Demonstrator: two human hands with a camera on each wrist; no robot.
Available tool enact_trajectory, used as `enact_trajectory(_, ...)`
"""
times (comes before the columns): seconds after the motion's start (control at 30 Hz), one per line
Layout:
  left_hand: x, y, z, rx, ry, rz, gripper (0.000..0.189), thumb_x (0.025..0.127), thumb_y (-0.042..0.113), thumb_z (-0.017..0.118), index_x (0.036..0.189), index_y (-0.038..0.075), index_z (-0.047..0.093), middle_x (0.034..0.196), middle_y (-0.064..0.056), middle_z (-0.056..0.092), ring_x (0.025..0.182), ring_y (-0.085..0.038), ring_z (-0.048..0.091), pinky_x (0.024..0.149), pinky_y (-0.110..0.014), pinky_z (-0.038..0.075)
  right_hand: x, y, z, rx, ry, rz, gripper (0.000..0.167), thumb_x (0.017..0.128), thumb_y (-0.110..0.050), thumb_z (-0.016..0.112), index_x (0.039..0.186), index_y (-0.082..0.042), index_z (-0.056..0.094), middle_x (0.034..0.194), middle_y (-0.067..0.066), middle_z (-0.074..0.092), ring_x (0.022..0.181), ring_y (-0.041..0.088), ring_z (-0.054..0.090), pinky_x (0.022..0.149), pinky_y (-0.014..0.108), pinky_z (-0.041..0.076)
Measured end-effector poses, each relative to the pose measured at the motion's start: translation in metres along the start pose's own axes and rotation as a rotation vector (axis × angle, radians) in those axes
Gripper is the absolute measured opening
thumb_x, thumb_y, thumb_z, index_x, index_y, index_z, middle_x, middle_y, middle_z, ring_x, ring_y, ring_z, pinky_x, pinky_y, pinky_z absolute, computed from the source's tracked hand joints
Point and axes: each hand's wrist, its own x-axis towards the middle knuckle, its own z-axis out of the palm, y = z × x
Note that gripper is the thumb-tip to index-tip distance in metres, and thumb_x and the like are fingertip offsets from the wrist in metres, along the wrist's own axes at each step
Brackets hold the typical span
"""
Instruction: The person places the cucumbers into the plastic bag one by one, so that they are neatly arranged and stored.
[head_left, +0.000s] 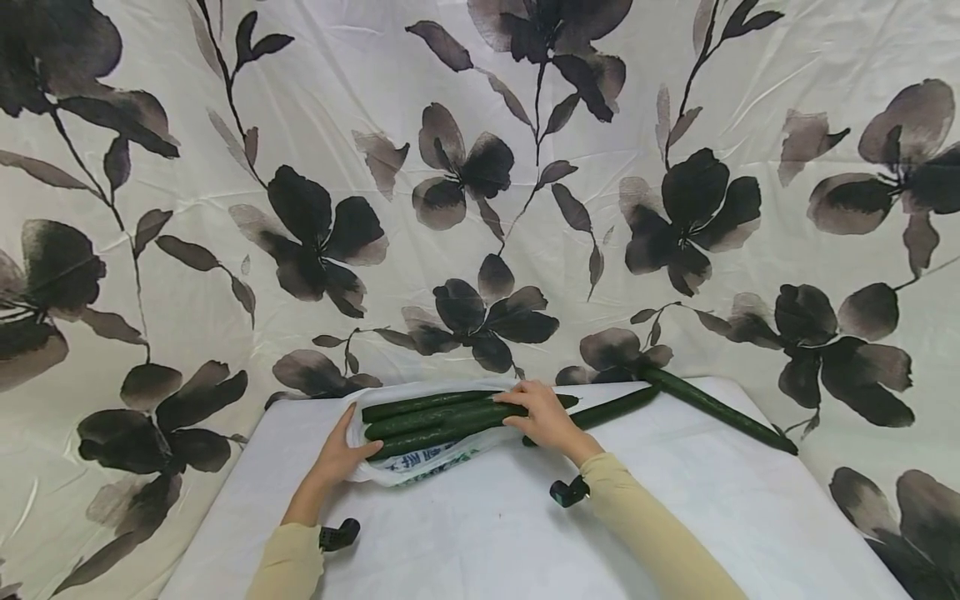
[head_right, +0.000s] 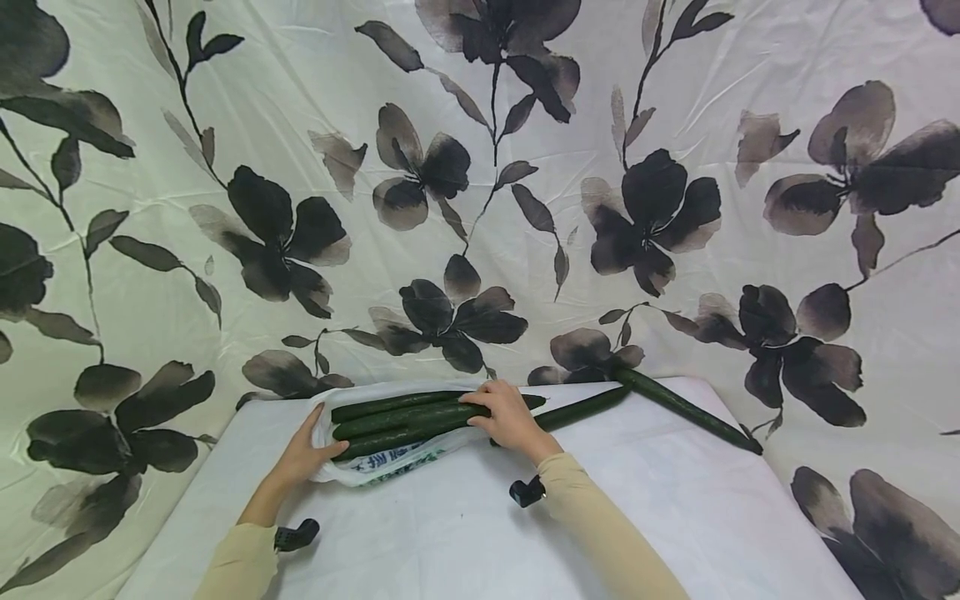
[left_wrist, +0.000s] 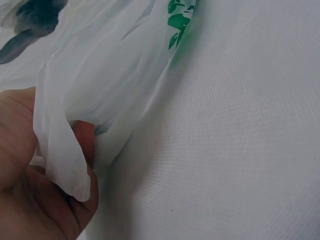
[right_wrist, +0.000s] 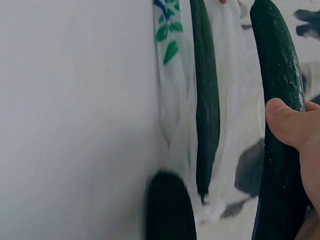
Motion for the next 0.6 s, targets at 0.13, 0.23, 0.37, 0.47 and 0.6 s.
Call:
enact_trajectory(0.13,0.0,0.0,0.0,0.006,0.004,-0.003,0.096,0.086,0.019,0.075,0.155,0.003,0.011,0.155,-0.028,0.017,0.141,-0.048,0.014,0.11,-0.064,0.015,0.014,-0.01,0.009,0.001,0.0,-0.041,0.037,0.084,-0.018,0.077,0.12,-0.017,0.07,0.103,-0.001,0.061,0.09,0.018,0.053,0.081,0.043,0.043)
enact_trajectory(0.23,0.0,-0.001,0.0,-0.004,0.005,-0.001,0.095,0.086,0.016,0.075,0.155,0.003,0.011,0.155,-0.028,0.017,0.141,-0.048,0.014,0.11,-0.063,0.015,0.024,-0.018,0.015,-0.001,-0.013,-0.046,0.038,0.084,-0.02,0.077,0.122,-0.018,0.069,0.104,-0.001,0.061,0.093,0.018,0.055,0.082,0.043,0.044)
enact_trajectory(0.37,0.0,-0.003,0.0,-0.007,0.006,0.002,0.096,0.086,0.016,0.075,0.155,0.003,0.01,0.155,-0.029,0.017,0.141,-0.048,0.013,0.11,-0.063,0.014,0.038,-0.028,0.021,-0.027,-0.037,-0.028,0.04,0.085,-0.022,0.076,0.124,-0.021,0.068,0.105,-0.003,0.061,0.096,0.017,0.055,0.084,0.041,0.044)
enact_trajectory(0.47,0.001,-0.004,0.0,-0.005,0.006,0.002,0.096,0.086,0.017,0.076,0.155,0.003,0.011,0.155,-0.028,0.016,0.141,-0.048,0.013,0.11,-0.063,0.015,0.047,-0.036,0.025,-0.036,-0.053,-0.028,0.039,0.086,-0.022,0.075,0.124,-0.021,0.068,0.105,-0.003,0.061,0.098,0.018,0.055,0.084,0.041,0.044)
enact_trajectory(0.6,0.001,-0.005,0.0,-0.013,-0.008,-0.006,0.097,0.086,0.019,0.076,0.156,0.005,0.009,0.156,-0.027,0.015,0.142,-0.047,0.012,0.111,-0.063,0.015,0.056,-0.045,0.03,-0.047,-0.047,-0.045,0.039,0.085,-0.024,0.076,0.123,-0.019,0.069,0.104,-0.002,0.062,0.096,0.018,0.056,0.085,0.041,0.045)
